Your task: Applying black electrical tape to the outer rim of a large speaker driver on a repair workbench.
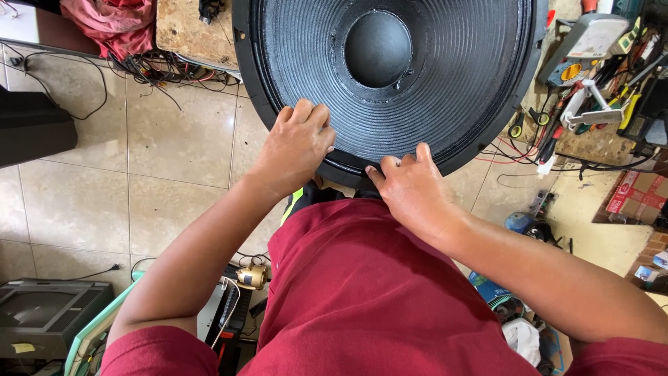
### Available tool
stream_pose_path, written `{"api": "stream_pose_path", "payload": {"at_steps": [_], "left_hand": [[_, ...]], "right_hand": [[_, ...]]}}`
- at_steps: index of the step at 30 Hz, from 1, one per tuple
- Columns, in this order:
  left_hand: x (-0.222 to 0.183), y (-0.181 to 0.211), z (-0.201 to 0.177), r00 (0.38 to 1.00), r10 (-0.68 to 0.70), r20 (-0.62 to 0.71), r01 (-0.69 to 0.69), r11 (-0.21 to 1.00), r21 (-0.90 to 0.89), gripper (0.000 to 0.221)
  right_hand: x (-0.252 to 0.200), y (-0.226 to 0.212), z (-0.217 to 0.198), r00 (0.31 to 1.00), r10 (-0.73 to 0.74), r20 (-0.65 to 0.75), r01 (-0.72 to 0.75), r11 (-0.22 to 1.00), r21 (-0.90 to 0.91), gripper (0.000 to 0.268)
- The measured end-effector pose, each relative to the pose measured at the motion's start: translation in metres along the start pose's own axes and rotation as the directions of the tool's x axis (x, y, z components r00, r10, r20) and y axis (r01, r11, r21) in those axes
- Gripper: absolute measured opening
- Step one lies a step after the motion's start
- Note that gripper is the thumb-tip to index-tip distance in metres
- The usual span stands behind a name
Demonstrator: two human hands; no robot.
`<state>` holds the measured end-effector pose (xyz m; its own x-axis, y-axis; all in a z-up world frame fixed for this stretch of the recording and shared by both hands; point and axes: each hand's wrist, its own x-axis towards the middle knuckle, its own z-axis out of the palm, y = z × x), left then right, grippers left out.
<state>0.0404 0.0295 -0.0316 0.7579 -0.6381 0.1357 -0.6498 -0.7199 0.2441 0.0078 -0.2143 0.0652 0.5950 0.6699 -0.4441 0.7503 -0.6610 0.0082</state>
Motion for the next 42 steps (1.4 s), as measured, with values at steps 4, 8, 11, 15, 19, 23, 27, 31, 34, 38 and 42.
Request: {"api": "stream_pose_path", "payload": {"at_steps": [4,8,11,15,19,23,27,31,34,38,42], "left_hand": [[-0.001,0.001,0.001,1.0,0.003,0.002,-0.003,1.0,-0.001,0.016],[-0.001,0.001,-0.002,1.0,-0.012,0.012,0.012,1.0,-0.004,0.015],[-0.001,0.003,-0.005,0.999,-0.022,0.024,0.022,1.0,0.007,0.013],[-0.002,0.0,0.0,1.0,-0.016,0.023,0.015,1.0,0.014,0.016],[-0.005,-0.004,-0.006,0.999,-0.029,0.023,0.028,0.999,0.026,0.018],[0.003,-0.002,-0.026,0.997,-0.067,-0.034,0.069,0.996,0.05,0.014],[0.011,0.006,-0.02,0.998,0.001,-0.063,-0.002,1.0,-0.026,0.021],[0.012,0.013,0.008,0.995,0.057,-0.087,-0.06,0.998,-0.036,0.024],[0.017,0.017,0.005,0.991,0.106,-0.078,-0.11,0.992,-0.053,0.021],[0.019,0.018,0.009,0.984,0.158,-0.086,-0.163,0.985,-0.059,0.02],[0.019,0.014,0.009,0.973,0.203,-0.107,-0.208,0.977,-0.04,0.019]], "right_hand": [[0.0,0.0,-0.002,1.0,-0.003,0.002,0.003,1.0,0.004,0.034],[-0.001,0.001,-0.004,1.0,-0.001,0.005,0.001,1.0,0.004,0.035],[-0.001,0.001,-0.001,1.0,-0.005,0.006,0.005,1.0,0.004,0.036],[-0.001,0.0,-0.001,1.0,-0.008,-0.001,0.008,1.0,-0.001,0.036],[-0.002,0.0,0.005,0.999,-0.016,-0.043,0.015,1.0,-0.021,0.037],[-0.003,0.0,0.009,0.996,-0.009,-0.093,0.008,1.0,-0.018,0.036],[-0.004,-0.001,0.011,0.992,-0.011,-0.124,0.007,0.999,-0.034,0.036],[-0.002,-0.002,0.013,0.991,-0.012,-0.132,0.008,0.999,-0.033,0.037],[-0.003,-0.002,0.015,0.994,0.005,-0.107,-0.008,1.0,-0.022,0.037],[-0.004,-0.004,0.017,0.993,0.007,-0.119,-0.011,1.0,-0.027,0.037],[-0.003,-0.004,0.017,0.993,0.005,-0.119,-0.008,1.0,-0.027,0.036]]}}
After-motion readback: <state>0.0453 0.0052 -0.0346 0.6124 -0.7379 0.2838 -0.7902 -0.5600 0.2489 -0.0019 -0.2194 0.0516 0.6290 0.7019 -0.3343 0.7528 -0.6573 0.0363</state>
